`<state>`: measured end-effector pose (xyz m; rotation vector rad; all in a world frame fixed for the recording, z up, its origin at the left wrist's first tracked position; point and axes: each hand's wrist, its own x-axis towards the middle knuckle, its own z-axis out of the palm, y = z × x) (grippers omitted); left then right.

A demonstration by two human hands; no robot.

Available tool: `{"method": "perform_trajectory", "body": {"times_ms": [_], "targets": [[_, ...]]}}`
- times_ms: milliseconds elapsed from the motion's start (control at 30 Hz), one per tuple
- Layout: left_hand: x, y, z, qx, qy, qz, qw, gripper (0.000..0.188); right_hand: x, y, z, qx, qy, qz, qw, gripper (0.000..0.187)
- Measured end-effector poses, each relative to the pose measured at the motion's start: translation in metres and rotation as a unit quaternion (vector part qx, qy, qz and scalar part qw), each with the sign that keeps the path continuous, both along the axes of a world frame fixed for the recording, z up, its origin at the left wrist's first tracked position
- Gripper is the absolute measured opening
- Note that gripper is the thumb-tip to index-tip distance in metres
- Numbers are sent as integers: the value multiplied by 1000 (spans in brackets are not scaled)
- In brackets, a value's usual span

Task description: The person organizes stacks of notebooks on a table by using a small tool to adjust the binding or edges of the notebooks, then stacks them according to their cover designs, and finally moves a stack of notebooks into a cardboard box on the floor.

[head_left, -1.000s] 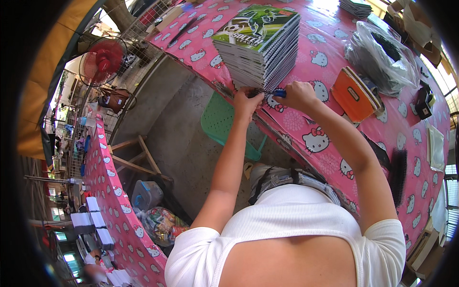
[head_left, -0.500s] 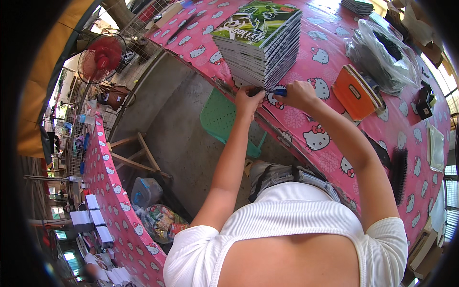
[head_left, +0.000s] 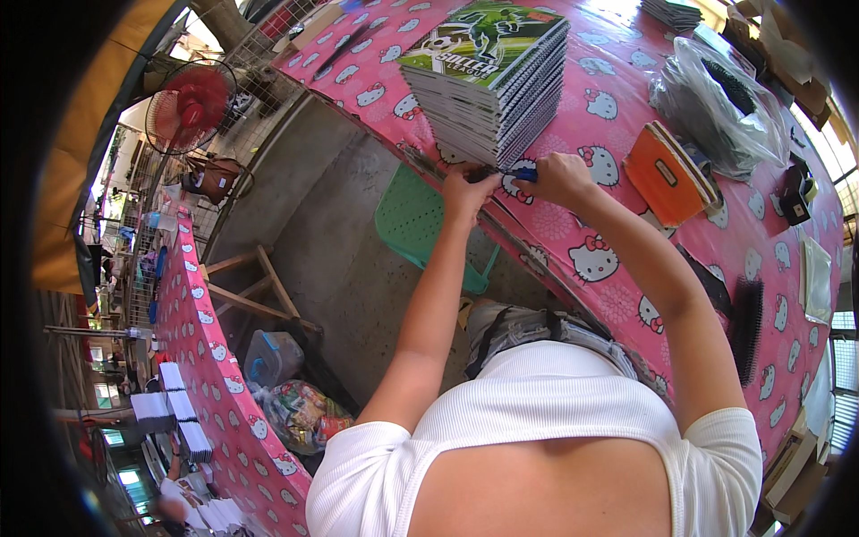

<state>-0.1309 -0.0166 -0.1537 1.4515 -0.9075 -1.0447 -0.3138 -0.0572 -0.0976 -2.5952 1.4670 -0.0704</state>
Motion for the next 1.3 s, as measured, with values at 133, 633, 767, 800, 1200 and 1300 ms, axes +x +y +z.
{"method": "perform_trajectory", "body": {"times_ms": [133,633,767,800,1200,1300], "targets": [[11,2,1,13,18,12,1000,35,-7,1,-4,-44,-10,2,999,54],[10,6,-8,-1,21,12,1000,40,-5,1,-8,-13,29,-2,999,55],[4,2,-9,-8,-58,5,998,42,-9,-4,-23,-180,13,26,983,54],[3,1,-11,-24,-78,-4,997,41,-7,-4,-23,-224,14,40,974,53],[15,-1,-39,-104,-156,50,981,37,2,-2,3,44,99,25,994,53],[2,3,-28,-78,-244,39,966,38,-3,-8,-20,-160,74,36,984,52]]}}
